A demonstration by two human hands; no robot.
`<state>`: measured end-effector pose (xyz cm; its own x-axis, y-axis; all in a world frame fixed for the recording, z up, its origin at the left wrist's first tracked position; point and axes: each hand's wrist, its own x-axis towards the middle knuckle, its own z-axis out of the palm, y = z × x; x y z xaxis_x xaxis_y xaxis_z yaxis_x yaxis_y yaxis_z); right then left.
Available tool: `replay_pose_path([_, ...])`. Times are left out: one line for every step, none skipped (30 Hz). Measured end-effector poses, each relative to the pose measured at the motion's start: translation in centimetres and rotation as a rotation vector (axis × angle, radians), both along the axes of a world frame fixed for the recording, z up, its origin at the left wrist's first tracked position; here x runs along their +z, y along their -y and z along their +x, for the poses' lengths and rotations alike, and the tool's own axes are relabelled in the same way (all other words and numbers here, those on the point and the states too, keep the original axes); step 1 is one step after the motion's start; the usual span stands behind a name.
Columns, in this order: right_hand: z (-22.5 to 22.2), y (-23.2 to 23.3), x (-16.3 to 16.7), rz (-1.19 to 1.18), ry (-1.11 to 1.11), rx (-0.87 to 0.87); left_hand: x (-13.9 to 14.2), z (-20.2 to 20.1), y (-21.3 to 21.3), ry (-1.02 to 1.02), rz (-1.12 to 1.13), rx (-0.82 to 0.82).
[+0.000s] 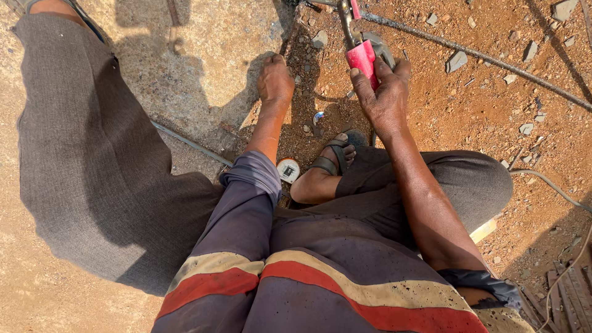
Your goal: The person sits on the ground and uses a welding torch to join metal rods. They hold the rods in place with one hand while applying the torch with the other, creating bright sparks and smoke as they weld the joints.
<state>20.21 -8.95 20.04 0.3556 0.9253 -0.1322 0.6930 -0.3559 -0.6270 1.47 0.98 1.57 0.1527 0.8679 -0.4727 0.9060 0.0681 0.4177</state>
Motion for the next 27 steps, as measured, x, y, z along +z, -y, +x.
replay_pose_path([0.1, -0.3, 0.0, -0.046, -0.031, -0.034, 0.0, 0.0, 0.0, 0.019, -0.009, 0.013])
replay_pose_path([0.3, -0.7, -0.1, -0.082, -0.06, -0.064, 0.1, 0.1, 0.0, 0.041, -0.01, 0.03])
replay_pose_path([0.4, -0.8, -0.1, -0.123, -0.155, -0.145, 0.3, 0.0, 0.1, 0.053, -0.025, 0.054])
replay_pose_path([0.6, -1.0, -0.3, -0.167, -0.252, -0.224, 0.5, 0.0, 0.2, 0.039, -0.023, 0.039])
replay_pose_path([0.7, -1.0, -0.5, -0.208, -0.35, -0.305, 0.8, -0.1, 0.3, 0.026, -0.017, 0.019])
replay_pose_path([0.7, -0.9, -0.7, -0.16, -0.249, -0.213, 1.0, -0.3, 0.4, 0.014, -0.017, -0.003])
replay_pose_path([0.8, -0.7, -1.0, -0.114, -0.145, -0.12, 1.2, -0.5, 0.5, 0.023, 0.014, -0.004])
replay_pose_path([0.7, -0.4, -1.2, -0.061, -0.042, -0.025, 1.4, -0.7, 0.5, 0.034, 0.051, -0.005])
replay_pose_path([0.6, -0.1, -1.5, -0.039, -0.004, 0.003, 1.5, -0.9, 0.5, 0.044, 0.094, -0.006])
replay_pose_path([0.4, 0.3, -1.7, -0.018, 0.035, 0.029, 1.5, -1.0, 0.5, 0.064, 0.085, 0.015])
replay_pose_path([0.2, 0.6, -1.9, 0.0, 0.074, 0.056, 1.5, -1.1, 0.5, 0.084, 0.072, 0.037])
replay_pose_path([0.2, 0.8, -2.1, 0.052, 0.142, 0.107, 1.4, -1.1, 0.5, 0.105, 0.057, 0.058])
replay_pose_path([0.1, 0.9, -2.2, 0.104, 0.209, 0.16, 1.3, -1.0, 0.4, 0.098, 0.03, 0.059])
replay_pose_path([0.2, 0.8, -2.3, 0.157, 0.277, 0.214, 1.1, -0.7, 0.4, 0.093, 0.004, 0.06])
replay_pose_path([0.5, 0.5, -2.3, 0.141, 0.199, 0.159, 0.9, -0.4, 0.3, 0.089, -0.02, 0.062])
replay_pose_path([0.8, 0.2, -2.3, 0.125, 0.119, 0.105, 0.8, 0.0, 0.3, 0.15, 0.0, 0.09])
replay_pose_path([1.0, -0.1, -2.3, 0.109, 0.039, 0.049, 0.7, 0.4, 0.2, 0.21, 0.02, 0.117])
replay_pose_path([1.3, -0.4, -2.3, 0.031, -0.177, -0.096, 0.7, 0.7, 0.3, 0.267, 0.03, 0.142])
replay_pose_path([1.5, -0.6, -2.3, -0.056, -0.397, -0.246, 0.7, 0.9, 0.2, 0.271, 0.016, 0.134])
replay_pose_path([1.4, -0.5, -2.3, -0.145, -0.616, -0.4, 1.0, 1.0, 0.2, 0.275, 0.0, 0.123])
replay_pose_path([1.3, -0.4, -2.4, -0.146, -0.5, -0.331, 1.0, 1.0, 0.3, 0.287, -0.004, 0.115])
replay_pose_path([1.1, -0.3, -2.5, -0.128, -0.383, -0.258, 0.9, 0.8, 0.2, 0.234, 0.005, 0.089])
replay_pose_path([0.8, -0.1, -2.5, -0.116, -0.268, -0.189, 1.1, 0.6, 0.2, 0.178, 0.01, 0.063])
replay_pose_path([0.6, 0.1, -2.6, -0.05, -0.086, -0.089, 1.4, 0.4, 0.1, 0.117, 0.008, 0.042])
replay_pose_path([0.5, 0.3, -2.7, 0.018, 0.093, 0.016, 1.5, 0.1, 0.1, 0.107, 0.021, 0.03])
replay_pose_path([0.5, 0.3, -2.7, 0.087, 0.271, 0.124, 1.6, 0.0, 0.0, 0.097, 0.035, 0.018])
replay_pose_path([0.6, 0.3, -2.7, 0.048, 0.084, 0.041, 1.7, -0.2, -0.1, 0.088, 0.04, 0.004])
